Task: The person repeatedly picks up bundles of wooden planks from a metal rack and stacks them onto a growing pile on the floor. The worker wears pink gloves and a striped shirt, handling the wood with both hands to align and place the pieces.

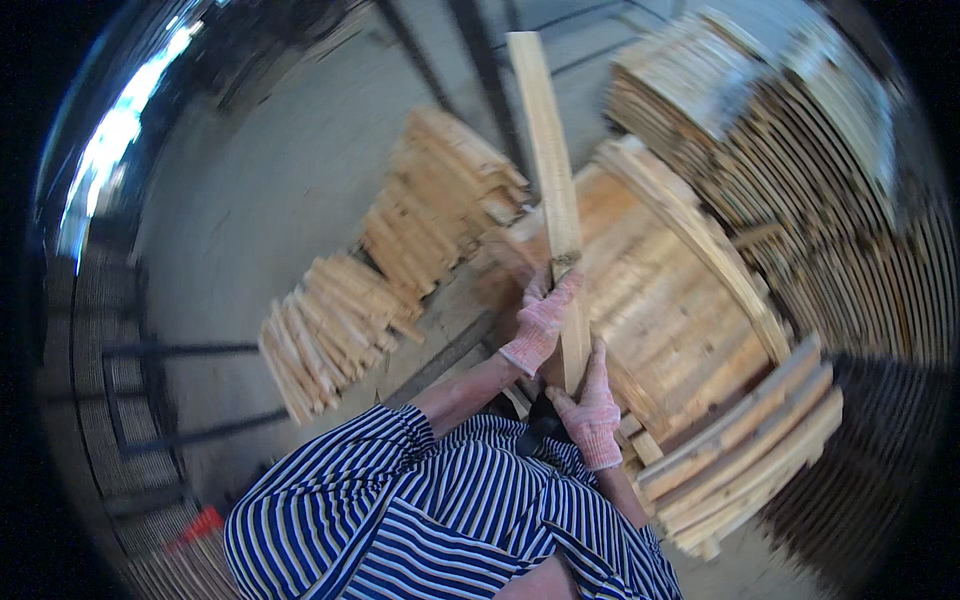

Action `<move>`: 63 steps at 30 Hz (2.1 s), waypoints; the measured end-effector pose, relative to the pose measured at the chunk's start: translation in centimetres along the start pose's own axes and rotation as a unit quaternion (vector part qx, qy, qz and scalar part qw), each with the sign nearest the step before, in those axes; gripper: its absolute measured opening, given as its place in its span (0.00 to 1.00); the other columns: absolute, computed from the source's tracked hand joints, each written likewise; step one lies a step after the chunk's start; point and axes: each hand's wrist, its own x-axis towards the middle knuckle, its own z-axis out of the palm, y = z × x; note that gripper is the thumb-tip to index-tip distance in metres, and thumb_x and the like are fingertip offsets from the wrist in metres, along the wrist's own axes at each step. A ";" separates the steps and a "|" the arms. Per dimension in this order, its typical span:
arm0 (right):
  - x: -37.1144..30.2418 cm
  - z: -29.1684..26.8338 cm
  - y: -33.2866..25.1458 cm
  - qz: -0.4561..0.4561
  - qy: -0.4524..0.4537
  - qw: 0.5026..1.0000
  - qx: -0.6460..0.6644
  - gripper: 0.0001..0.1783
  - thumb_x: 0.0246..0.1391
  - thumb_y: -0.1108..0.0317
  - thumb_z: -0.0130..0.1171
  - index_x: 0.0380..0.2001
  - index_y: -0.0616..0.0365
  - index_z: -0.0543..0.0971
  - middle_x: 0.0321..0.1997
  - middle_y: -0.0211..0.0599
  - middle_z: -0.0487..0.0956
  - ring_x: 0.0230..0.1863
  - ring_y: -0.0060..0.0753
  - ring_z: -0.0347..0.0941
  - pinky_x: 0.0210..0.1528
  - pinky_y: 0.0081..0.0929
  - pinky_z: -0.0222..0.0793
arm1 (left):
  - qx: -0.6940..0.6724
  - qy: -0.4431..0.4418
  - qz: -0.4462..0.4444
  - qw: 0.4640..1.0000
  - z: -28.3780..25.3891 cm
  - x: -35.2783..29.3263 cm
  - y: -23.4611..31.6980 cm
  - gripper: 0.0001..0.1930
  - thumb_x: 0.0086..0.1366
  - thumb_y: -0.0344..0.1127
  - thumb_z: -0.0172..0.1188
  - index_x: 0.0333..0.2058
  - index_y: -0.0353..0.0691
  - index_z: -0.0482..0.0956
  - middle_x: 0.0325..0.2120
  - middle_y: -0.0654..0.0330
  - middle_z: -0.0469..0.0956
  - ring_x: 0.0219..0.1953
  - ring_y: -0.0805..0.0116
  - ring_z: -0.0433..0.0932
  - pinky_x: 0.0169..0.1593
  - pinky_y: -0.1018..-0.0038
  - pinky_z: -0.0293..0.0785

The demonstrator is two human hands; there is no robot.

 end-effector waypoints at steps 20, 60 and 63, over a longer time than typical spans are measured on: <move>11.1 33.1 -6.4 -0.081 -0.277 0.946 0.151 0.37 0.58 0.72 0.64 0.70 0.46 0.66 0.30 0.23 0.75 0.23 0.14 0.65 0.22 0.16 0.63 | 0.153 0.440 -0.136 0.875 -51.5 -21.4 9.5 0.35 0.65 0.56 0.65 0.63 0.39 0.73 0.44 0.59 0.83 0.39 0.72 0.81 0.42 0.73 0.77; 7.5 113.6 -12.6 0.101 -0.578 0.810 -0.012 0.71 0.52 0.31 0.65 0.77 0.60 0.33 0.79 0.54 0.52 0.78 0.46 0.49 0.75 0.38 0.50 | 0.147 0.533 -0.108 0.826 -113.3 -21.9 26.4 0.47 0.57 0.56 0.73 0.66 0.31 0.64 0.58 0.49 0.76 0.60 0.61 0.74 0.63 0.67 0.69; 10.4 111.1 -12.4 0.047 -0.621 0.779 -0.065 0.71 0.52 0.34 0.68 0.76 0.62 0.33 0.76 0.54 0.59 0.75 0.43 0.58 0.73 0.36 0.55 | 0.108 0.561 -0.056 0.819 -110.6 -21.1 25.5 0.42 0.55 0.45 0.78 0.62 0.30 0.69 0.52 0.49 0.80 0.53 0.60 0.79 0.55 0.66 0.76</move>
